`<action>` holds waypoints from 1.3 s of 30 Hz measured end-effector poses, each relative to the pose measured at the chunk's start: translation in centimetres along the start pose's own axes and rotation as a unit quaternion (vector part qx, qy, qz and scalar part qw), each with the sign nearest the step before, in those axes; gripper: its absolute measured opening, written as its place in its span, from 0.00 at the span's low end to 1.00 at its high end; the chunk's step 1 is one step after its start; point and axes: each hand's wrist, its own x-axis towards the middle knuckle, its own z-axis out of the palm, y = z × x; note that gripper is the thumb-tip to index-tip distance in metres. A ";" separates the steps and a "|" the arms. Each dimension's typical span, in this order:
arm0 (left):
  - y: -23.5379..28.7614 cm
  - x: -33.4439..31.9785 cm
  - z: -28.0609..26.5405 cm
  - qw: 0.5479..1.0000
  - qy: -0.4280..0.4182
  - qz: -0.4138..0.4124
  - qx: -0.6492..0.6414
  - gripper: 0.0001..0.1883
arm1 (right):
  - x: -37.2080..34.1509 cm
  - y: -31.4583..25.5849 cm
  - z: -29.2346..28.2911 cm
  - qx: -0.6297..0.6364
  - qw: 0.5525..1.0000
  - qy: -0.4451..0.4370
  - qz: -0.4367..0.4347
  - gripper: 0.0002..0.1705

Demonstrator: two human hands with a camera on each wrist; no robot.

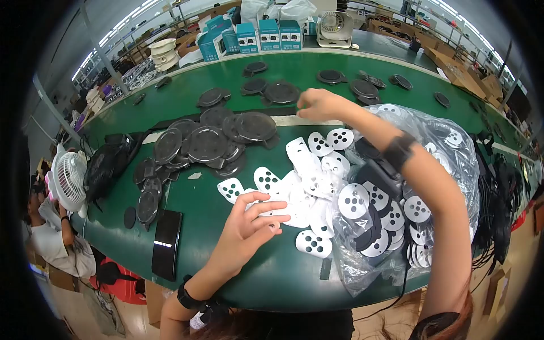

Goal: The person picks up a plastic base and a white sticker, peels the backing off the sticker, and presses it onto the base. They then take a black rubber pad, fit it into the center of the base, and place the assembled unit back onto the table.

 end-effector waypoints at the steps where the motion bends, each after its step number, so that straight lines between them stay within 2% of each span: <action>1: 0.0 -0.1 0.1 1.000 -0.011 0.007 0.016 0.22 | 2.3 1.1 0.7 -0.068 0.997 0.022 -0.029 0.28; 2: -0.1 -0.1 0.2 1.000 -0.018 0.006 0.016 0.22 | 4.1 2.2 1.9 -0.138 0.988 0.044 -0.054 0.28; 4: -0.2 -0.1 0.2 0.999 -0.014 -0.011 0.029 0.21 | 6.3 2.5 3.9 -0.172 0.976 0.134 -0.007 0.26; 5: -0.2 0.1 0.2 0.999 -0.018 -0.006 0.031 0.21 | 6.9 2.8 5.0 -0.222 0.954 0.200 -0.020 0.24; 6: -0.2 0.1 0.2 0.999 -0.018 -0.014 0.035 0.21 | 7.4 3.2 5.0 -0.224 0.953 0.203 -0.021 0.24; 8: -0.1 0.0 -0.1 0.999 -0.011 -0.019 0.041 0.21 | 8.3 3.5 4.6 -0.207 0.972 0.109 -0.003 0.23; 10: -0.4 0.1 -0.2 0.999 -0.025 -0.023 0.040 0.20 | 8.6 4.1 4.1 -0.207 0.972 0.112 -0.019 0.20; 12: -0.3 -0.1 -0.1 0.999 -0.024 -0.017 0.035 0.20 | 7.3 3.5 2.2 -0.202 0.967 0.151 0.034 0.19; 13: -0.3 -0.1 0.0 0.999 -0.025 -0.015 0.034 0.20 | 6.6 3.2 1.2 -0.188 0.960 0.204 0.035 0.15; 14: -0.2 -0.1 0.1 0.999 -0.030 -0.016 0.029 0.20 | 5.6 3.1 0.3 -0.192 0.960 0.201 0.040 0.15; 16: -0.1 -0.2 0.1 0.999 -0.012 -0.013 0.030 0.17 | 3.3 2.0 -1.6 -0.053 0.942 0.309 -0.118 0.13; 18: -0.2 -0.1 -0.2 1.000 -0.003 -0.022 -0.019 0.17 | 0.2 -0.9 -2.9 -0.002 0.950 0.298 -0.099 0.12; 20: 0.1 0.0 -0.4 0.997 0.007 -0.036 -0.064 0.19 | -3.2 -3.7 -3.4 0.129 0.955 0.212 -0.161 0.14; 22: 0.9 0.2 -0.4 0.989 0.026 -0.066 -0.131 0.27 | -7.5 -7.4 -2.9 0.059 0.955 0.212 -0.200 0.17; 24: 1.2 0.1 -0.6 0.977 0.008 -0.063 -0.206 0.31 | -11.9 -11.2 -2.0 -0.196 0.953 0.118 -0.197 0.22; 26: 1.5 0.1 -0.6 0.970 -0.015 -0.068 -0.231 0.30 | -14.4 -11.5 1.2 -0.238 0.856 0.244 -0.388 0.21; 27: 1.2 -0.1 -0.5 0.973 -0.020 -0.056 -0.221 0.24 | -15.6 -12.0 2.2 -0.250 0.834 0.255 -0.420 0.20; 28: 1.0 -0.1 -0.2 0.973 -0.026 -0.064 -0.221 0.24 | -16.8 -12.5 3.2 -0.267 0.842 0.255 -0.393 0.18; 30: 1.0 -0.2 0.4 0.992 0.006 -0.073 -0.104 0.20 | -18.0 -12.1 3.6 -0.116 0.895 0.209 -0.377 0.15; 32: 0.8 -0.2 1.0 0.986 0.022 -0.074 -0.146 0.20 | -19.5 -11.3 2.0 -0.028 0.943 0.213 -0.255 0.12; 34: 0.6 -0.3 0.9 0.993 0.025 -0.075 -0.083 0.21 | -20.2 -9.0 2.0 -0.031 0.958 0.262 -0.110 0.11; 35: 0.6 -0.2 0.9 0.995 0.033 -0.075 -0.063 0.22 | -20.7 -7.6 2.0 -0.047 0.973 0.217 -0.061 0.14; 36: 0.6 -0.3 0.9 0.995 0.030 -0.076 -0.063 0.22 | -21.0 -5.7 2.7 -0.047 0.973 0.217 -0.059 0.14; 38: 0.6 -0.5 1.0 0.995 0.062 -0.057 -0.053 0.21 | -21.2 -3.4 4.1 -0.026 0.988 0.128 -0.080 0.14; 39: 0.6 -0.4 1.1 0.994 0.065 -0.066 -0.058 0.21 | -21.3 -3.4 4.2 0.003 0.987 0.143 -0.066 0.13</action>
